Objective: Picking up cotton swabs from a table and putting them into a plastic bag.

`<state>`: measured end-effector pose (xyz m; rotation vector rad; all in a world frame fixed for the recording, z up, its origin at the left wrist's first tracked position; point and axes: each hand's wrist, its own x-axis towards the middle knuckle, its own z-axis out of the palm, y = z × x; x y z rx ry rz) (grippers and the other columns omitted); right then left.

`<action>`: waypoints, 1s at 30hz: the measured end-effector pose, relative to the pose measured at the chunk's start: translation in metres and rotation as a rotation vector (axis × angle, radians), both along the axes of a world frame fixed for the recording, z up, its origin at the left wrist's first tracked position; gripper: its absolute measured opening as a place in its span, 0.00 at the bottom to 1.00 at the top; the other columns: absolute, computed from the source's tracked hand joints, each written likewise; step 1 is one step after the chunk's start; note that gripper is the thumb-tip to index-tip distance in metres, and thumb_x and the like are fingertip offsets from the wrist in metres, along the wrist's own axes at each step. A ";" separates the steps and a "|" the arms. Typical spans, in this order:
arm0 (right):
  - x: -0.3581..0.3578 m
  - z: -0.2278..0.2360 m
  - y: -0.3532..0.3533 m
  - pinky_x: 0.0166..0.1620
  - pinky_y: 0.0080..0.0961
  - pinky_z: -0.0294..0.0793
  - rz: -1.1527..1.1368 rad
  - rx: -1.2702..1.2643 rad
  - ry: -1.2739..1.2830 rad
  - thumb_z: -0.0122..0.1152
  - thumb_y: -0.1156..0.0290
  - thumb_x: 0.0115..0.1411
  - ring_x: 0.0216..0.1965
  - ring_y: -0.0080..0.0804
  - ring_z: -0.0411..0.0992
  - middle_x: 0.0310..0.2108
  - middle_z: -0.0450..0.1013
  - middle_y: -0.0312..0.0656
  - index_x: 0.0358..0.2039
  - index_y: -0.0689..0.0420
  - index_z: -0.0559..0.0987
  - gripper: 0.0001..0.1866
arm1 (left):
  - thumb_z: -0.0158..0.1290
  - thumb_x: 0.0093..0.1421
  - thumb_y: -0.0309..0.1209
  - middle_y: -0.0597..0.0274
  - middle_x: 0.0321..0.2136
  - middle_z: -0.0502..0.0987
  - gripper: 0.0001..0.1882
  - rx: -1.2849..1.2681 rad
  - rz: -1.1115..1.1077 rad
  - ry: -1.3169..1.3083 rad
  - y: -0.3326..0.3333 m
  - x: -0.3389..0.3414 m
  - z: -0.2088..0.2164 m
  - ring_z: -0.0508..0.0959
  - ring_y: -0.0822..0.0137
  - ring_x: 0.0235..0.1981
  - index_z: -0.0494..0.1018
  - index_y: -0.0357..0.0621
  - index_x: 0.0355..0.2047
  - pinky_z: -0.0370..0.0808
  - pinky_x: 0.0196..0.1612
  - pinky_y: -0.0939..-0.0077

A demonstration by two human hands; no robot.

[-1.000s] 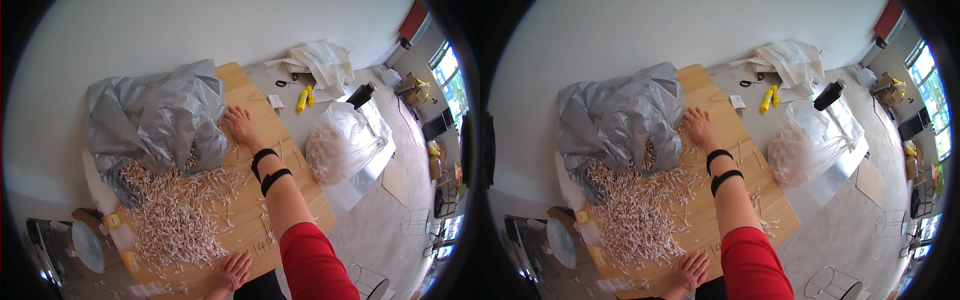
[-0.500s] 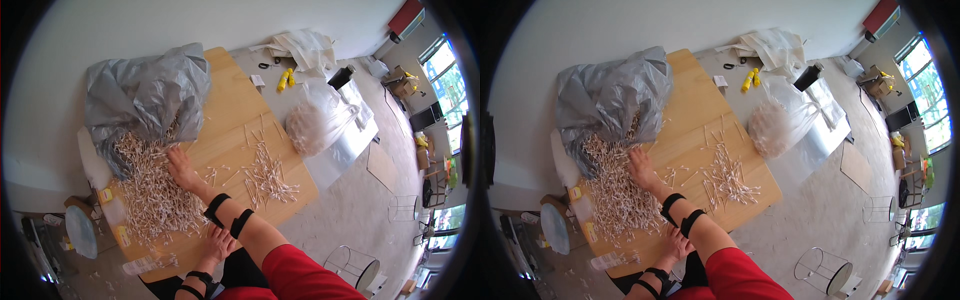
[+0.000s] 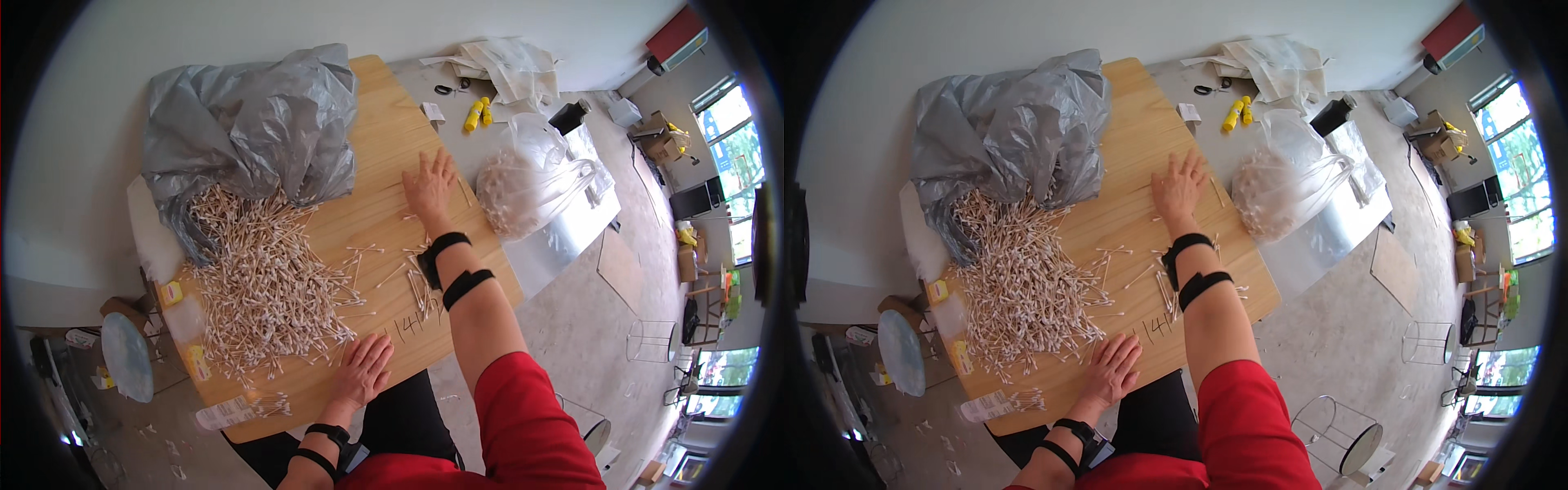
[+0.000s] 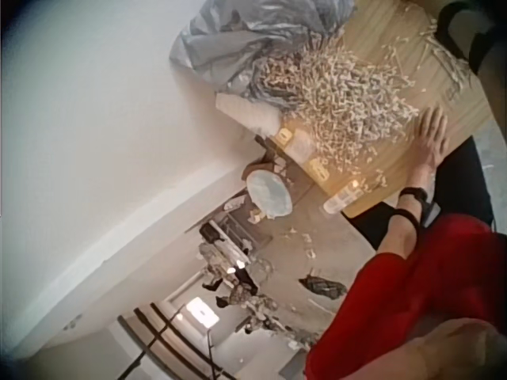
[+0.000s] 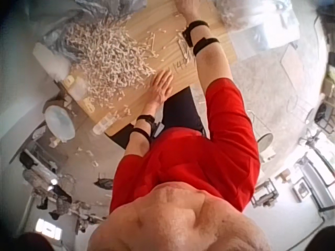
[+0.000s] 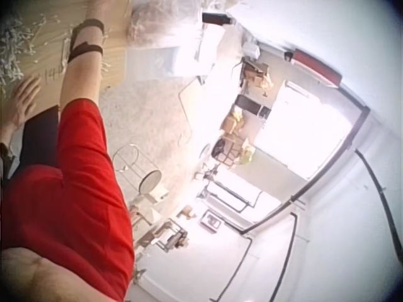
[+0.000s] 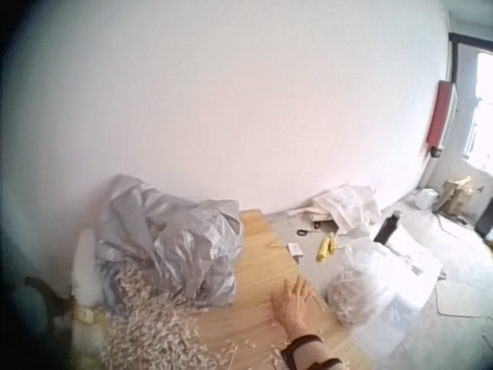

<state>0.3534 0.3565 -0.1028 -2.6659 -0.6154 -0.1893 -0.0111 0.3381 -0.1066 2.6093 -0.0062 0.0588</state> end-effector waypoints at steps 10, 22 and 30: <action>-0.067 -0.035 -0.055 0.63 0.50 0.48 0.520 0.168 0.235 0.49 0.68 0.60 0.65 0.48 0.51 0.62 0.55 0.53 0.57 0.60 0.65 0.24 | 0.52 0.55 0.38 0.64 0.61 0.59 0.29 0.017 0.031 0.011 0.002 -0.007 -0.002 0.57 0.61 0.63 0.62 0.49 0.58 0.51 0.65 0.59; 0.023 0.003 -0.128 0.35 0.20 0.74 -0.124 0.916 0.584 0.54 0.75 0.58 0.33 0.32 0.77 0.33 0.78 0.45 0.40 0.65 0.78 0.11 | 0.53 0.53 0.36 0.64 0.60 0.61 0.29 0.004 0.019 0.024 -0.003 0.002 -0.002 0.59 0.60 0.62 0.64 0.48 0.56 0.53 0.64 0.58; 0.063 -0.032 -0.111 0.42 0.38 0.71 -0.172 -0.017 0.037 0.62 0.67 0.49 0.37 0.48 0.72 0.31 0.74 0.50 0.28 0.59 0.78 0.09 | 0.54 0.53 0.36 0.65 0.61 0.59 0.30 0.016 -0.003 0.022 -0.005 0.007 -0.003 0.57 0.61 0.63 0.63 0.50 0.57 0.53 0.64 0.59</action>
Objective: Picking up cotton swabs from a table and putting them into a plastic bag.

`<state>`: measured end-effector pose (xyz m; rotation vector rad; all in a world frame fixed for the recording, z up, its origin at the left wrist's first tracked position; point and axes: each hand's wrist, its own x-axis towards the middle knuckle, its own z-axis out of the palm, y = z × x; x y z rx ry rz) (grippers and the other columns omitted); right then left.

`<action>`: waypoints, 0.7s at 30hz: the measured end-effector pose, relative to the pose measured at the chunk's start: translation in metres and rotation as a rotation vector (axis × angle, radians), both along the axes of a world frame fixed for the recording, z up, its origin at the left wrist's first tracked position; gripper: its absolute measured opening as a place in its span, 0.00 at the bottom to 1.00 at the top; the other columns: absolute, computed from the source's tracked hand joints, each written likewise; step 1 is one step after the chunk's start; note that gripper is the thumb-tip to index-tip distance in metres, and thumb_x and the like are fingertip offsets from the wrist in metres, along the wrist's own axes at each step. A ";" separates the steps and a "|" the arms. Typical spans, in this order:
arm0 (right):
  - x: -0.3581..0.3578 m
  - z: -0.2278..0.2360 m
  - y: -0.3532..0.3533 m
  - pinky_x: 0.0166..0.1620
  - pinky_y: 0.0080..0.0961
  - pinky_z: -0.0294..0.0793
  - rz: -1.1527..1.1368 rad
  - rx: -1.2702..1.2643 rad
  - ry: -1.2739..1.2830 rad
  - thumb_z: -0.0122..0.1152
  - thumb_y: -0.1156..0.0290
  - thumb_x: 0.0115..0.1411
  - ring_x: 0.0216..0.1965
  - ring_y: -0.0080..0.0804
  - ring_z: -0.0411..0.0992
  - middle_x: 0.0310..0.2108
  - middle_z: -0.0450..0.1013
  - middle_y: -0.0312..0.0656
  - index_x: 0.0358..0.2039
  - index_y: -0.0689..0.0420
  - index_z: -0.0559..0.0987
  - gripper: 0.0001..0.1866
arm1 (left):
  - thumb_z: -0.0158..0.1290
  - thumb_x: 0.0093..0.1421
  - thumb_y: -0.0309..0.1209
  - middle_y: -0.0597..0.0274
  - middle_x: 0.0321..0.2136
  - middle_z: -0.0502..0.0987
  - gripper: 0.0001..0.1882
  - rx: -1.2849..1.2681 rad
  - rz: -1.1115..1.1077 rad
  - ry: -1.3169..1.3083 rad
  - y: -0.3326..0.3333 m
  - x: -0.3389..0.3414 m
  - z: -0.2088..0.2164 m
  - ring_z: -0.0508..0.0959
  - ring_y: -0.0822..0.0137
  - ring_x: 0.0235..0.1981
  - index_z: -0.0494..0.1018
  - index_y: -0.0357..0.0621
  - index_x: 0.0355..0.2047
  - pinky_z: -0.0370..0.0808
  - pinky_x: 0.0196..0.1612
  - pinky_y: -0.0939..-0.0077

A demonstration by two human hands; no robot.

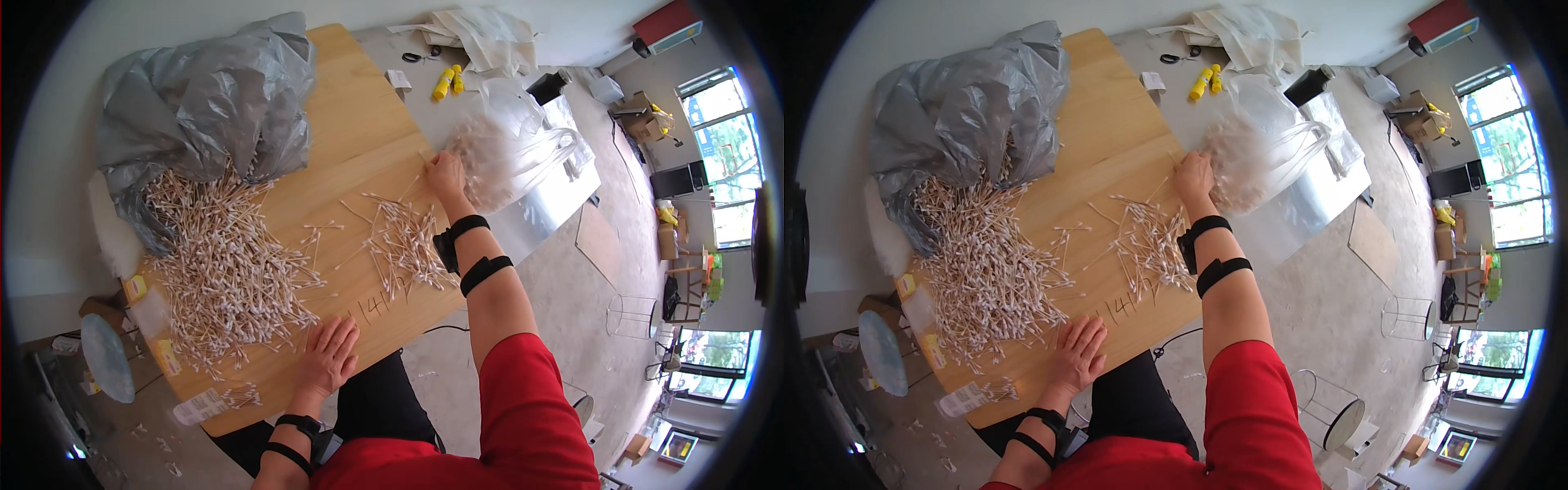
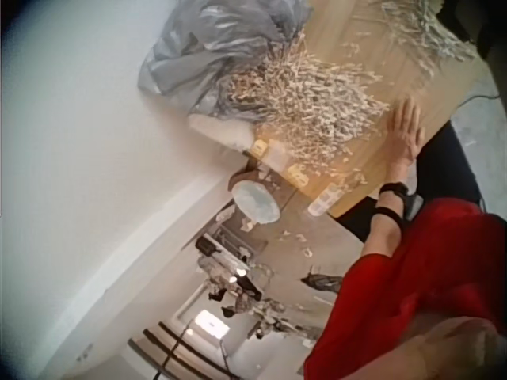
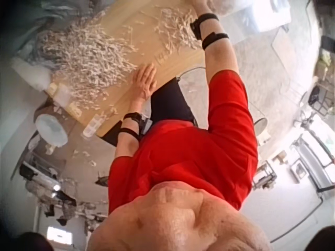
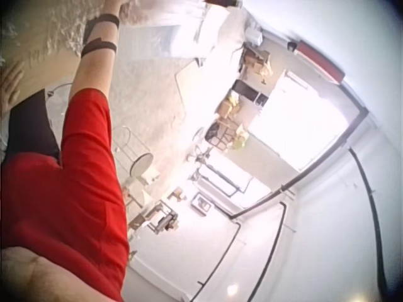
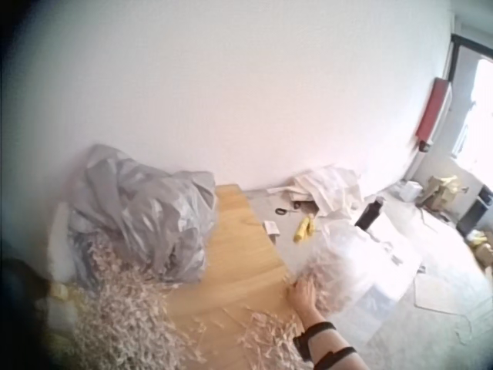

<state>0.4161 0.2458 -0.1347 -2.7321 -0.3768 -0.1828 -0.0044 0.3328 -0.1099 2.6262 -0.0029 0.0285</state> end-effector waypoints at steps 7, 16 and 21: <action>-0.038 0.025 -0.003 0.39 0.39 0.71 0.400 0.266 0.186 0.57 0.71 0.53 0.38 0.49 0.72 0.38 0.71 0.47 0.29 0.59 0.74 0.05 | 0.53 0.53 0.36 0.65 0.61 0.59 0.30 0.000 0.009 0.009 0.002 -0.005 0.001 0.57 0.61 0.63 0.62 0.49 0.57 0.53 0.64 0.59; -0.068 0.045 -0.014 0.36 0.40 0.70 0.571 -0.068 -0.070 0.55 0.73 0.53 0.35 0.50 0.72 0.33 0.71 0.46 0.34 0.56 0.74 0.07 | 0.53 0.53 0.35 0.64 0.60 0.61 0.29 -0.042 0.020 -0.087 0.000 -0.001 0.003 0.59 0.61 0.62 0.63 0.47 0.56 0.54 0.64 0.60; -0.191 0.102 -0.027 0.24 0.14 0.60 0.155 1.125 0.908 0.58 0.69 0.60 0.20 0.16 0.63 0.23 0.71 0.32 0.35 0.58 0.74 0.07 | 0.54 0.53 0.35 0.63 0.58 0.64 0.27 -0.017 0.015 -0.106 0.000 -0.006 0.022 0.62 0.59 0.60 0.65 0.46 0.54 0.56 0.63 0.60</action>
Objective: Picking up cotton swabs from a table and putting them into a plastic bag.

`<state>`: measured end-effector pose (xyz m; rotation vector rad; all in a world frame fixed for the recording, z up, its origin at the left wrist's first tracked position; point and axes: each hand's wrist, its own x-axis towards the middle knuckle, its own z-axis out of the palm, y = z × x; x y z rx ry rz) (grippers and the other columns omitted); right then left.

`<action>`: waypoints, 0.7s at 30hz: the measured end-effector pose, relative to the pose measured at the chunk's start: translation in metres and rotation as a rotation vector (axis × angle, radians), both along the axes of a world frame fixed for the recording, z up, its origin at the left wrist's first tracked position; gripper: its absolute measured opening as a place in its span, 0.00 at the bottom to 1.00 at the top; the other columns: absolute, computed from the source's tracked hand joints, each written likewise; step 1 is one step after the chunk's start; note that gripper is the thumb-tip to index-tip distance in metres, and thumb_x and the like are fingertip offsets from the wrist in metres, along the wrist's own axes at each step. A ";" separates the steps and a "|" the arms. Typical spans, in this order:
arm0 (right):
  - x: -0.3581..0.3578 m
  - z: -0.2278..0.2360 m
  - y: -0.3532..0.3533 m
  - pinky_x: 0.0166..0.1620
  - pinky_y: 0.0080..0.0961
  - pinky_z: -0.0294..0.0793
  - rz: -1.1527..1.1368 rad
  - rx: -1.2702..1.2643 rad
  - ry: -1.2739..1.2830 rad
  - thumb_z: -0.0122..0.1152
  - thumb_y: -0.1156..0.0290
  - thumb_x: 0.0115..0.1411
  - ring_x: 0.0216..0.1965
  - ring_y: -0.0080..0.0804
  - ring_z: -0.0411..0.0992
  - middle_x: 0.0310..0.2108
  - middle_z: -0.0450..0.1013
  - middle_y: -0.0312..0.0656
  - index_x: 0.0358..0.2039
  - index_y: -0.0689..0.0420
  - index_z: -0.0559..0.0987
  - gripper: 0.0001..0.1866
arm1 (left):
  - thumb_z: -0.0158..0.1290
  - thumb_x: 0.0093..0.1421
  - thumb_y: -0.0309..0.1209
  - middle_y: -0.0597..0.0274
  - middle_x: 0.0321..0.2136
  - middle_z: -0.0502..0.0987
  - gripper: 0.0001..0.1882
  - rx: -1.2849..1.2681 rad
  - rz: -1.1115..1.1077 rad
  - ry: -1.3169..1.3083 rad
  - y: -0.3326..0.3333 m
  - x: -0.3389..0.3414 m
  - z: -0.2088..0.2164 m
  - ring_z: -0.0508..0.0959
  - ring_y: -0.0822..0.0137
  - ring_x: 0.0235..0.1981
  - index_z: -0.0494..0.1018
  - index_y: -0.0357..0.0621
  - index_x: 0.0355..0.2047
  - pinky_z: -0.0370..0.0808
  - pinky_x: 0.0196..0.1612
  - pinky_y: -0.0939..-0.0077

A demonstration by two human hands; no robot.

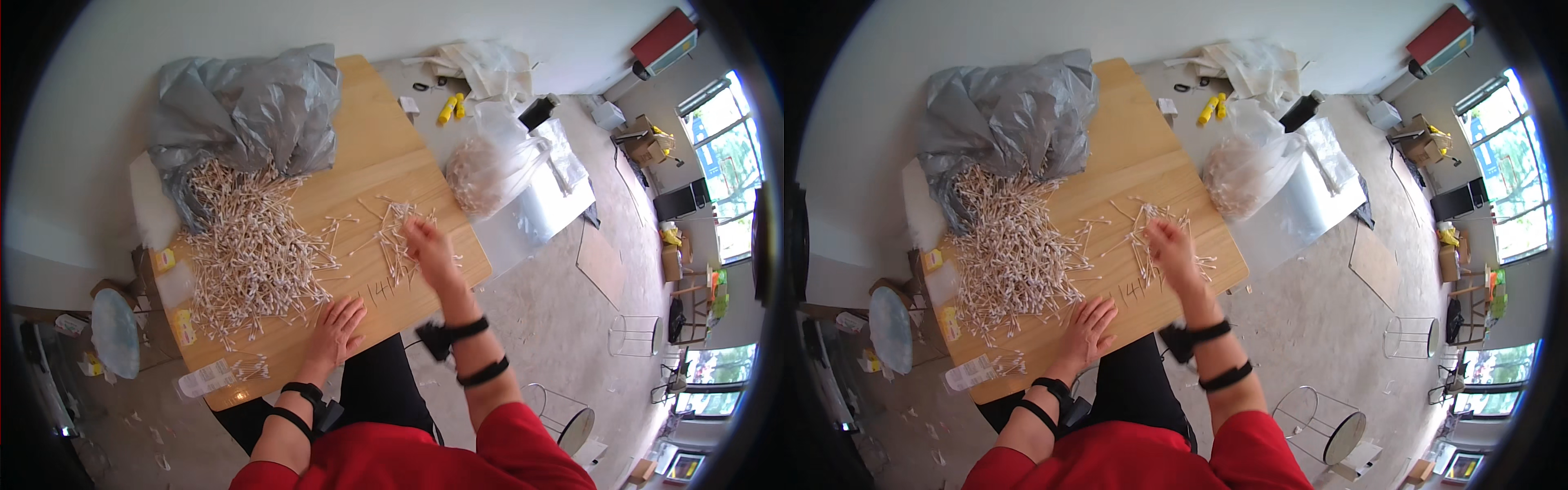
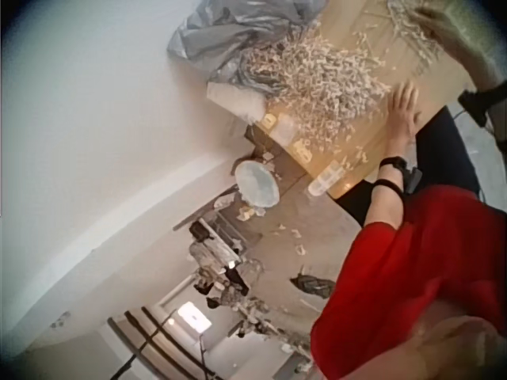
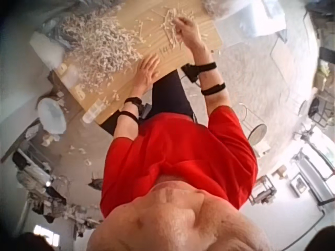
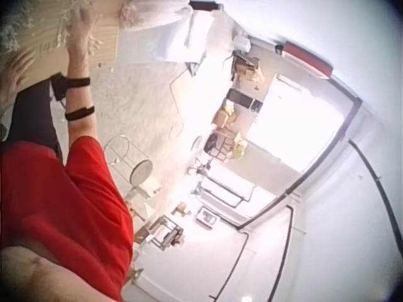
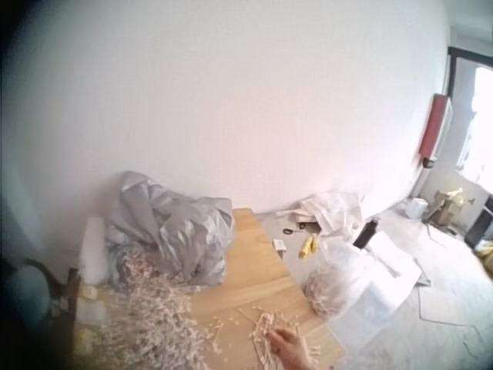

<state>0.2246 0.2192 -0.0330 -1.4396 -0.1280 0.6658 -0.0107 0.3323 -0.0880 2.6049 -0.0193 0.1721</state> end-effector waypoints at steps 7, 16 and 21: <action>-0.165 0.068 -0.017 0.24 0.11 0.60 0.201 0.294 0.258 0.60 0.74 0.58 0.23 0.12 0.63 0.28 0.72 0.33 0.34 0.57 0.70 0.07 | 0.50 0.63 0.34 0.59 0.38 0.76 0.15 -0.994 0.525 0.130 0.011 -0.055 0.080 0.74 0.73 0.33 0.73 0.40 0.47 0.71 0.38 0.80; -0.274 0.183 0.007 0.27 0.09 0.61 0.620 0.230 -0.280 0.60 0.78 0.57 0.25 0.09 0.61 0.29 0.70 0.30 0.34 0.58 0.69 0.08 | 0.55 0.59 0.27 0.71 0.28 0.73 0.13 -1.298 0.517 -0.361 0.001 -0.171 0.233 0.69 0.83 0.27 0.73 0.39 0.44 0.66 0.29 0.88; -0.317 0.197 0.018 0.29 0.10 0.63 0.642 0.400 -0.321 0.57 0.79 0.59 0.24 0.11 0.62 0.31 0.72 0.34 0.39 0.59 0.69 0.09 | 0.55 0.59 0.24 0.68 0.28 0.74 0.06 -1.335 0.608 -0.663 -0.009 -0.213 0.254 0.71 0.79 0.25 0.75 0.37 0.36 0.68 0.29 0.86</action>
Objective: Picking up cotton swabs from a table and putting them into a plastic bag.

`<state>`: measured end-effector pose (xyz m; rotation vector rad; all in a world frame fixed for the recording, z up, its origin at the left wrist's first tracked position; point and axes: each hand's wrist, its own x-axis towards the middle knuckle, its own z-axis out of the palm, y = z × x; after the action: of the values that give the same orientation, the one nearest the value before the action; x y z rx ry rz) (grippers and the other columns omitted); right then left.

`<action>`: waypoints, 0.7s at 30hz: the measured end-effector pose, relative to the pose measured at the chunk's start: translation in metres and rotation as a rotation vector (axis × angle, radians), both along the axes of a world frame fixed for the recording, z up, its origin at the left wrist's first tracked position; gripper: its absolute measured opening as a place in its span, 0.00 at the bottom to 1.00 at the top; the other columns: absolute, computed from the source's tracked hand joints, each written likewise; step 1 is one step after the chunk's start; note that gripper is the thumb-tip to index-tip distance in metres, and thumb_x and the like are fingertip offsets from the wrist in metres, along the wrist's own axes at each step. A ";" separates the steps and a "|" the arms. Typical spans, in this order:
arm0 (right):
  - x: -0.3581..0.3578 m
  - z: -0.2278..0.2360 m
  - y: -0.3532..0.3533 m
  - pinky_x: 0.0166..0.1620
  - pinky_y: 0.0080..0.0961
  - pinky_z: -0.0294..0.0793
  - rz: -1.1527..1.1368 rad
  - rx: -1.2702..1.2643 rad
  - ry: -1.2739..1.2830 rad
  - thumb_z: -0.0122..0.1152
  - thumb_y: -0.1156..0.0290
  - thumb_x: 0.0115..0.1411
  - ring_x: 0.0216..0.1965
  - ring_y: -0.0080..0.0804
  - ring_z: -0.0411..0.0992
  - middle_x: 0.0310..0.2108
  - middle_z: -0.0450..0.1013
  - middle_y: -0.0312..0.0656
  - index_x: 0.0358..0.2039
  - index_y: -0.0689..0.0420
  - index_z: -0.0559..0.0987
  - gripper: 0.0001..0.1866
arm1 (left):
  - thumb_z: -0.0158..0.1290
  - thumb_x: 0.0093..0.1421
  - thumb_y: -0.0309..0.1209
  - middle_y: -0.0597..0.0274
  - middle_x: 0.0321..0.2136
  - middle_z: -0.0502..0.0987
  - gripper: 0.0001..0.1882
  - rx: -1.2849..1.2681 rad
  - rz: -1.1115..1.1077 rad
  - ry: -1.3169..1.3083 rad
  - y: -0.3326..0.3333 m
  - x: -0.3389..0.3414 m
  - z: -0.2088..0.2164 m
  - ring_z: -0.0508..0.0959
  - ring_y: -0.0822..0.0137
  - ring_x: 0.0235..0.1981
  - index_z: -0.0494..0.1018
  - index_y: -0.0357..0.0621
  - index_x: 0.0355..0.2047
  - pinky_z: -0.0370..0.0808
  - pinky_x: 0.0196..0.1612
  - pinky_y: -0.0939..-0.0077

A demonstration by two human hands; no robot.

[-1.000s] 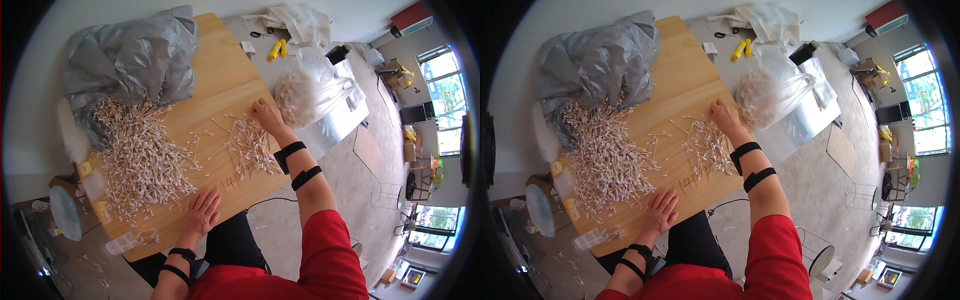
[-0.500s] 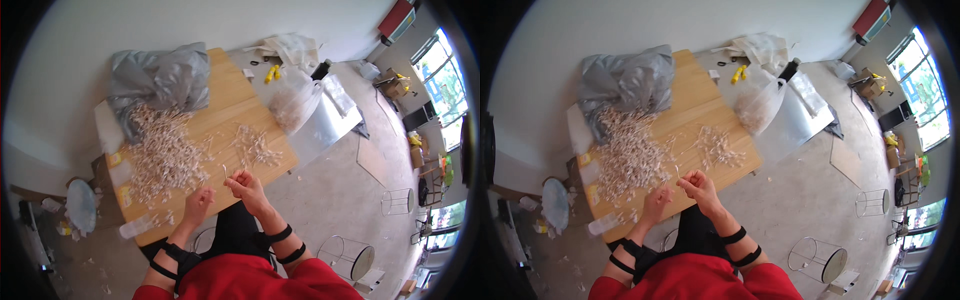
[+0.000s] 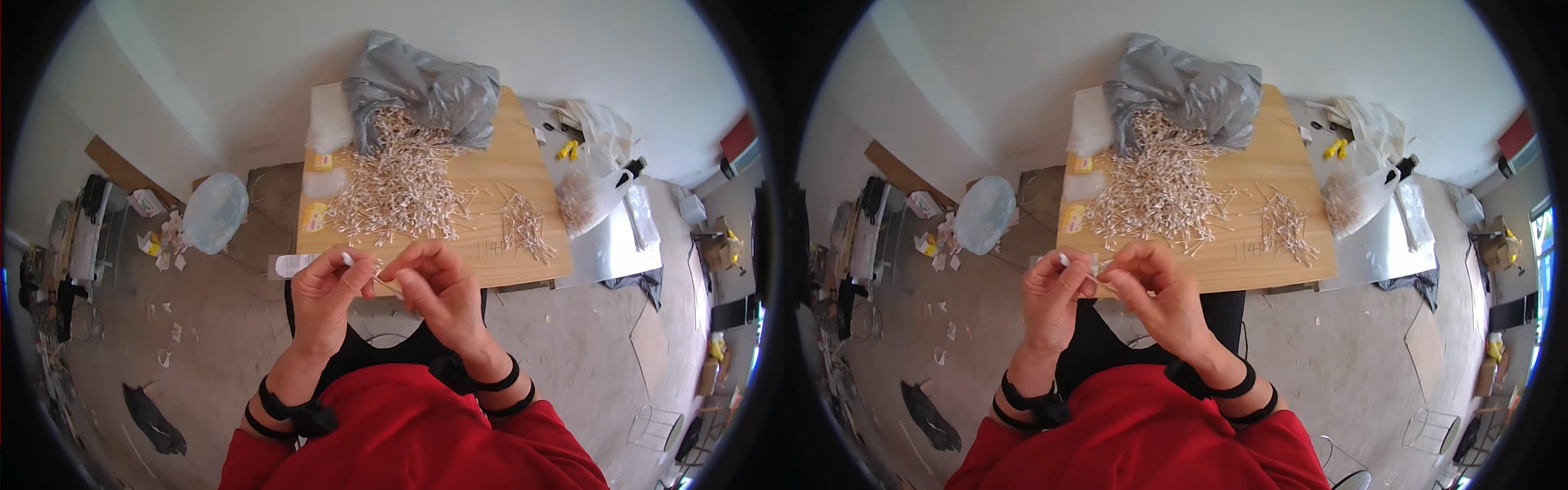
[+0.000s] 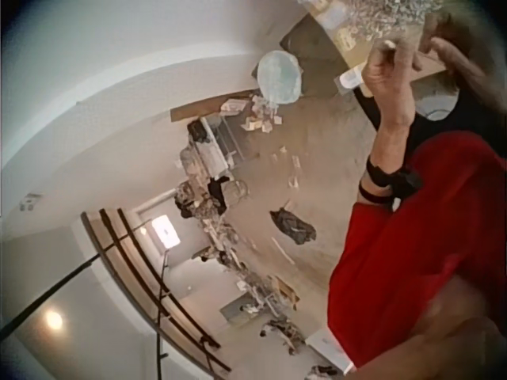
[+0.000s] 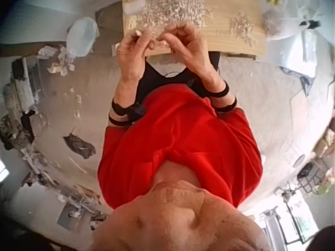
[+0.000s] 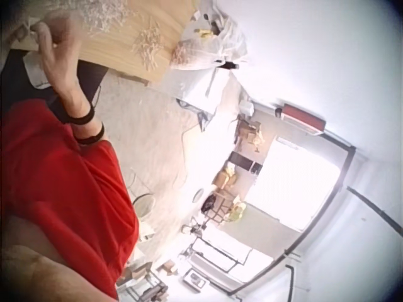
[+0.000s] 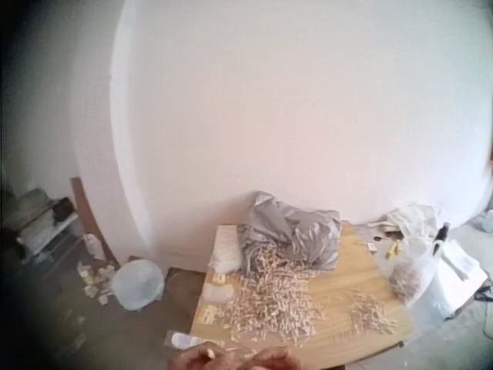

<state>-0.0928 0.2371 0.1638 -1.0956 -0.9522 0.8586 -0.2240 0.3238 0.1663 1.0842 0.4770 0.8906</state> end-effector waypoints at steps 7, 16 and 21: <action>-0.031 0.007 -0.012 0.45 0.21 0.72 0.144 0.177 0.261 0.58 0.82 0.57 0.39 0.22 0.71 0.39 0.71 0.38 0.53 0.62 0.65 0.23 | 0.55 0.58 0.23 0.65 0.28 0.74 0.06 0.073 0.209 -0.172 -0.010 -0.025 0.024 0.72 0.75 0.24 0.76 0.35 0.36 0.69 0.28 0.82; -0.044 0.017 -0.022 0.29 0.18 0.74 0.003 0.167 0.339 0.55 0.79 0.61 0.28 0.23 0.74 0.30 0.75 0.41 0.39 0.63 0.73 0.07 | 0.55 0.57 0.22 0.60 0.34 0.74 0.14 0.195 0.100 -0.144 -0.020 -0.034 0.026 0.75 0.72 0.32 0.74 0.33 0.44 0.75 0.35 0.81; -0.040 0.017 -0.022 0.26 0.19 0.73 0.043 0.097 0.625 0.52 0.76 0.63 0.27 0.25 0.75 0.30 0.75 0.44 0.36 0.62 0.72 0.04 | 0.54 0.58 0.21 0.59 0.37 0.74 0.18 0.258 0.022 -0.125 -0.017 -0.031 0.022 0.76 0.71 0.37 0.71 0.34 0.50 0.77 0.38 0.80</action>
<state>-0.1325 0.2151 0.1809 -0.6569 -0.4865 1.0908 -0.2547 0.3067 0.1883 1.2501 0.2748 1.0530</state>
